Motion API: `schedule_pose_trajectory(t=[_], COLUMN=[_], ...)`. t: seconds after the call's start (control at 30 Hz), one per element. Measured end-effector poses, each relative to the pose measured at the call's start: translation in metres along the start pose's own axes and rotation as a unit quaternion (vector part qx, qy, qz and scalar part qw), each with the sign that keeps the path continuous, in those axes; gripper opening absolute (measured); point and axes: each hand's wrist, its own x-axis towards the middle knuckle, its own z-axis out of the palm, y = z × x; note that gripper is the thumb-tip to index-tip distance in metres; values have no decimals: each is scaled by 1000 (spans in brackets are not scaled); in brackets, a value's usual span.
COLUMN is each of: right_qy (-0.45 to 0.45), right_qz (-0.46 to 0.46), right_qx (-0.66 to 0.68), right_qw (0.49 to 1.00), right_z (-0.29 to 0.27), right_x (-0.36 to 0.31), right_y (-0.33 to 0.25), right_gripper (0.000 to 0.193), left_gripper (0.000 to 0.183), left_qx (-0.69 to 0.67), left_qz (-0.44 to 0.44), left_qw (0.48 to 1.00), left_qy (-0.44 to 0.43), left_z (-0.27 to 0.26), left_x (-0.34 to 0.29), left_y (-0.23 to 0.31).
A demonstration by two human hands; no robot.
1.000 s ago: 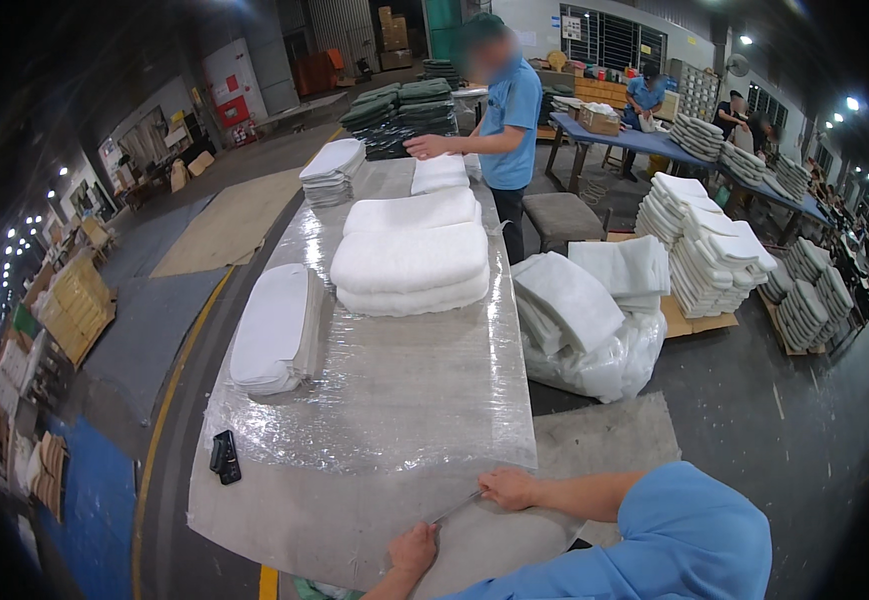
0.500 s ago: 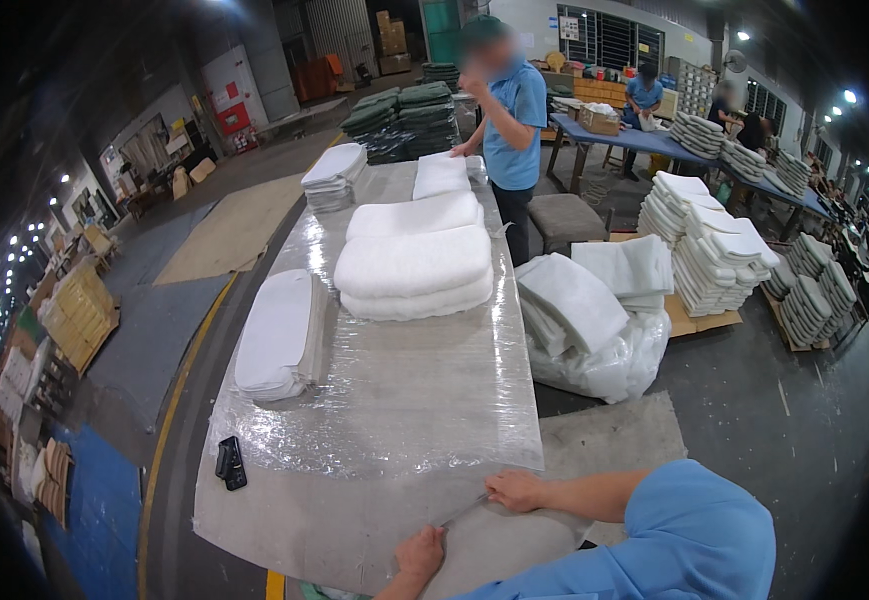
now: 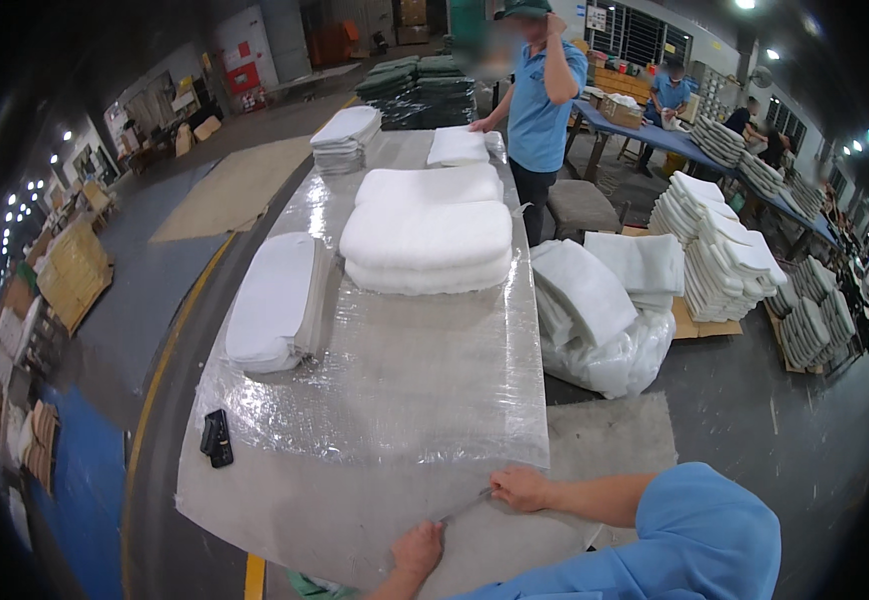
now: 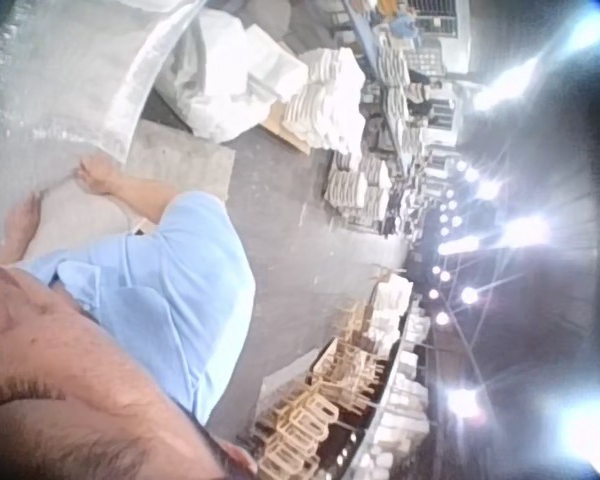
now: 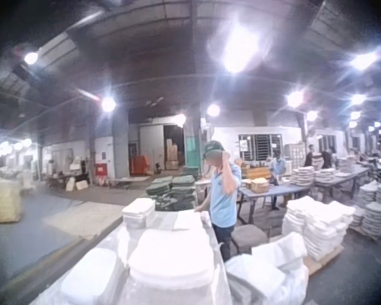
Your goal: The person inserts white foam cushions into gray fabric covers at a factory workbench. The person repeatedly picks up a foam cushion, slides it into a cover, adjusts the fit, and places the finished unit on a stack. A coworker across the table performs similar stuffing and stacking actions.
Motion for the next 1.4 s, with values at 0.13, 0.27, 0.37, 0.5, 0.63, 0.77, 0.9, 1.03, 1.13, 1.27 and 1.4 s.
schedule_pose_trajectory(t=[0.13,0.27,0.37,0.5,0.63,0.77,0.9,1.03,1.13,1.27,1.4], right_qy=[18,69,81,78,90,88,98,80,43,-74,-143], right_qz=[-5,-17,-14,-13,-13,-27,-37,4,61,213,322], right_qx=[23,20,3,-8,-3,-36,-38,-13,-46,1,203], right_qw=[1000,997,997,997,996,995,994,997,996,974,914], right_z=[1,7,6,4,12,14,21,-10,-53,-62,-47], right_x=[3,-3,-7,-10,-10,-9,-8,-16,-67,-114,-85], right_y=[2,0,1,-3,0,0,9,0,-13,-7,23], right_gripper=[17,14,12,10,10,10,16,41,72,101,102], left_gripper=[38,37,35,35,33,35,31,25,46,74,77], left_qx=[-15,-24,-26,-47,-61,-58,-72,-205,-139,-323,-444], left_qz=[15,25,34,40,49,22,21,-2,-18,-261,-397], left_qw=[1000,998,997,996,995,997,997,978,981,910,793], left_qy=[14,53,63,61,59,41,28,37,132,2,-125], left_z=[2,3,0,-5,-11,-18,-5,-37,-67,-67,-76], left_x=[-2,-3,-6,-6,-6,-5,-1,-15,-76,-155,-127], left_y=[-3,-3,0,1,6,13,5,-5,-23,-18,-19])
